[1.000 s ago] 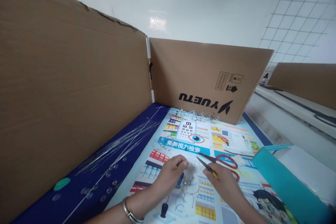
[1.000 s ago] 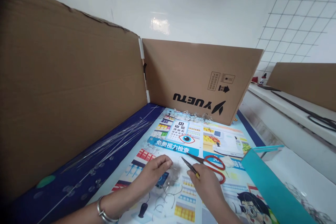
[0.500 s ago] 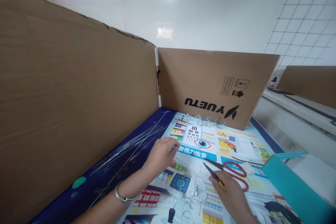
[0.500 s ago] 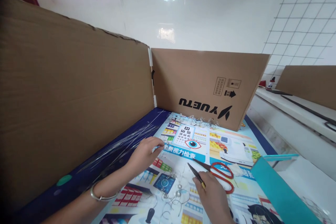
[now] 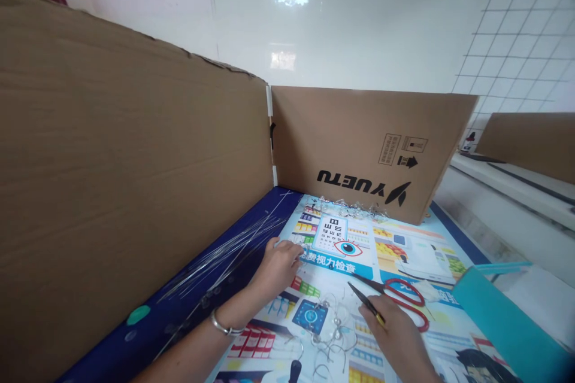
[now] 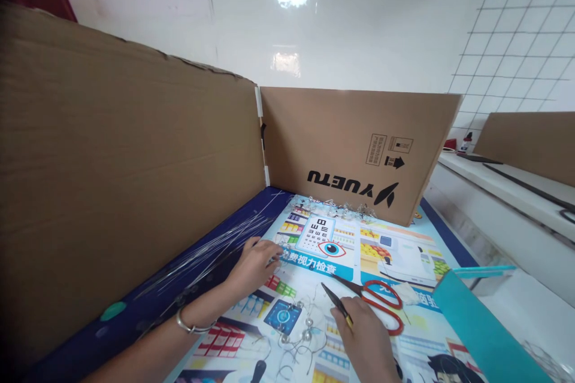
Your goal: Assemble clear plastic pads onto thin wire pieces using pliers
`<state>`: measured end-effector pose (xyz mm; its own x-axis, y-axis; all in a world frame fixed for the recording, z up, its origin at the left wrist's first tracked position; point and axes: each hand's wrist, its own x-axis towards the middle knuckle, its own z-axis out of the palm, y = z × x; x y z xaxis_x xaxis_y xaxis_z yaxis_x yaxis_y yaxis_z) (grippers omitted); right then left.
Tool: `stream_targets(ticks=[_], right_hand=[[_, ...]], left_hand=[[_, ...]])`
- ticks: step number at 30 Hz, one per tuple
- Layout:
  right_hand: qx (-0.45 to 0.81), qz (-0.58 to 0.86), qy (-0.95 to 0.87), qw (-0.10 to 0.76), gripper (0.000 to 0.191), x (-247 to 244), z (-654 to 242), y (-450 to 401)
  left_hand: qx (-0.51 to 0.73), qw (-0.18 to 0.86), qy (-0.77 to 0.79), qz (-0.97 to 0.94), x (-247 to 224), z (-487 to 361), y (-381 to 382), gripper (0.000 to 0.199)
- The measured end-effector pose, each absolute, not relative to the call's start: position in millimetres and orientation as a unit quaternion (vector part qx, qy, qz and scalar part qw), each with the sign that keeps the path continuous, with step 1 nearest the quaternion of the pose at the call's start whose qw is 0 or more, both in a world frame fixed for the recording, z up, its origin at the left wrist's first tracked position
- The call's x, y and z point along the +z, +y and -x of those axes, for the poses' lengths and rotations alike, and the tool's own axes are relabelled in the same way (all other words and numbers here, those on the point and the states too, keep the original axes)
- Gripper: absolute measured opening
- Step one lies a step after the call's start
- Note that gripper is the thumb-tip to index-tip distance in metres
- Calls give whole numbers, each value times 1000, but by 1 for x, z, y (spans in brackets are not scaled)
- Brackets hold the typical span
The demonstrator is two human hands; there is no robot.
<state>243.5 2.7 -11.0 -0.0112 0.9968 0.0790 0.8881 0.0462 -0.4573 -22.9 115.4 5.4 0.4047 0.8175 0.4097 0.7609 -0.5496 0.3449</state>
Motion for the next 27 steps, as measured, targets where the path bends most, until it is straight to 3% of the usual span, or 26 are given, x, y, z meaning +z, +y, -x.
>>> stream_targets(ticks=[14, 20, 27], right_hand=[[129, 677, -699, 193, 35, -11, -243, 1], [118, 674, -702, 198, 36, -17, -246, 3], [118, 679, -697, 200, 37, -15, -245, 2]], left_hand=[[399, 256, 444, -760, 21, 26, 119, 8], [469, 551, 339, -601, 43, 21, 103, 14], [480, 761, 212, -383, 57, 13, 82, 11]])
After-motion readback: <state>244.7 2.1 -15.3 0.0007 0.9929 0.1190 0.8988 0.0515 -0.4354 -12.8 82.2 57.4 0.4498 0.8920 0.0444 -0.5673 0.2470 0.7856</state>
